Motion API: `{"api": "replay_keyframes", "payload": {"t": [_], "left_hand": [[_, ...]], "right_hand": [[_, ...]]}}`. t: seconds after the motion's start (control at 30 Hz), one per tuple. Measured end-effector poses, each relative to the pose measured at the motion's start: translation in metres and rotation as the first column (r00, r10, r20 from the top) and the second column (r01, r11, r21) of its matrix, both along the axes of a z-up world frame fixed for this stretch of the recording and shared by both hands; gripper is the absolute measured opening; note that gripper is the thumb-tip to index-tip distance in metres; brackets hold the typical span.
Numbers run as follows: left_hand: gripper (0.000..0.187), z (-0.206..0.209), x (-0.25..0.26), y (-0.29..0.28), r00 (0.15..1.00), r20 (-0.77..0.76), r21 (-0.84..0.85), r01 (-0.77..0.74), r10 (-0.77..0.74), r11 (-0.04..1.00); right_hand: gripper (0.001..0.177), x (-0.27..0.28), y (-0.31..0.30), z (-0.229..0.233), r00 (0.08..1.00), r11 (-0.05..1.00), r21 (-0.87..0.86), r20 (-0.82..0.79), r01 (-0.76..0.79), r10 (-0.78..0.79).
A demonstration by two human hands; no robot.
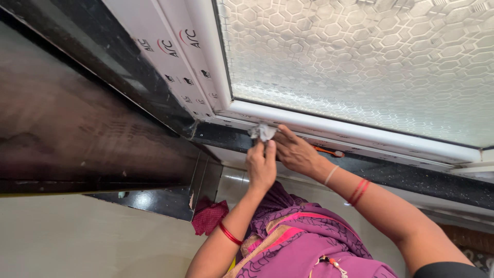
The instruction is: The person wipes the white window frame and sill with a cloth, moving along the bottom, side, and corner sections. The person repeatedly wipes the same areas and occasionally folds the cloth while continuing to clean the frame.
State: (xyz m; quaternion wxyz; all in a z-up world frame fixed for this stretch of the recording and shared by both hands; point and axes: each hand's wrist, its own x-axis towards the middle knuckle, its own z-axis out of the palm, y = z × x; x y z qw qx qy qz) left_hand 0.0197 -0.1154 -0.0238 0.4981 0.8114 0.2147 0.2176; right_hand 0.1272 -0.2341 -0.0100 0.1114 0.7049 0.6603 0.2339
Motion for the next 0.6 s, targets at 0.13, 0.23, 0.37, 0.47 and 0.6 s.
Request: {"api": "replay_keyframes", "payload": {"t": [0.13, 0.23, 0.37, 0.47, 0.6], "left_hand": [[0.054, 0.000, 0.003, -0.031, 0.996, -0.028, -0.036, 0.086, -0.087, 0.996], [0.056, -0.004, 0.006, -0.050, 0.988, 0.010, -0.046, 0.154, -0.154, 0.987], [0.057, -0.007, 0.009, -0.073, 0.967, 0.012, -0.072, 0.255, -0.255, 0.964], [0.059, -0.008, 0.013, -0.091, 0.944, 0.027, -0.081, 0.331, -0.330, 0.940], [0.062, -0.010, 0.014, -0.113, 0.904, 0.102, -0.097, 0.425, -0.416, 0.900]], "right_hand": [[0.044, 0.011, -0.040, -0.003, 1.000, 0.997, -0.081, -0.013, 0.009, -0.011], [0.042, 0.017, -0.068, -0.004, 1.000, 0.998, -0.054, -0.001, 0.011, -0.011], [0.040, 0.023, -0.102, -0.011, 0.997, 0.994, -0.102, -0.051, 0.045, -0.050], [0.041, 0.026, -0.131, -0.015, 0.996, 0.988, -0.133, -0.039, 0.075, -0.081], [0.048, 0.024, -0.163, -0.018, 0.981, 0.987, -0.032, -0.115, 0.157, -0.159]]}}
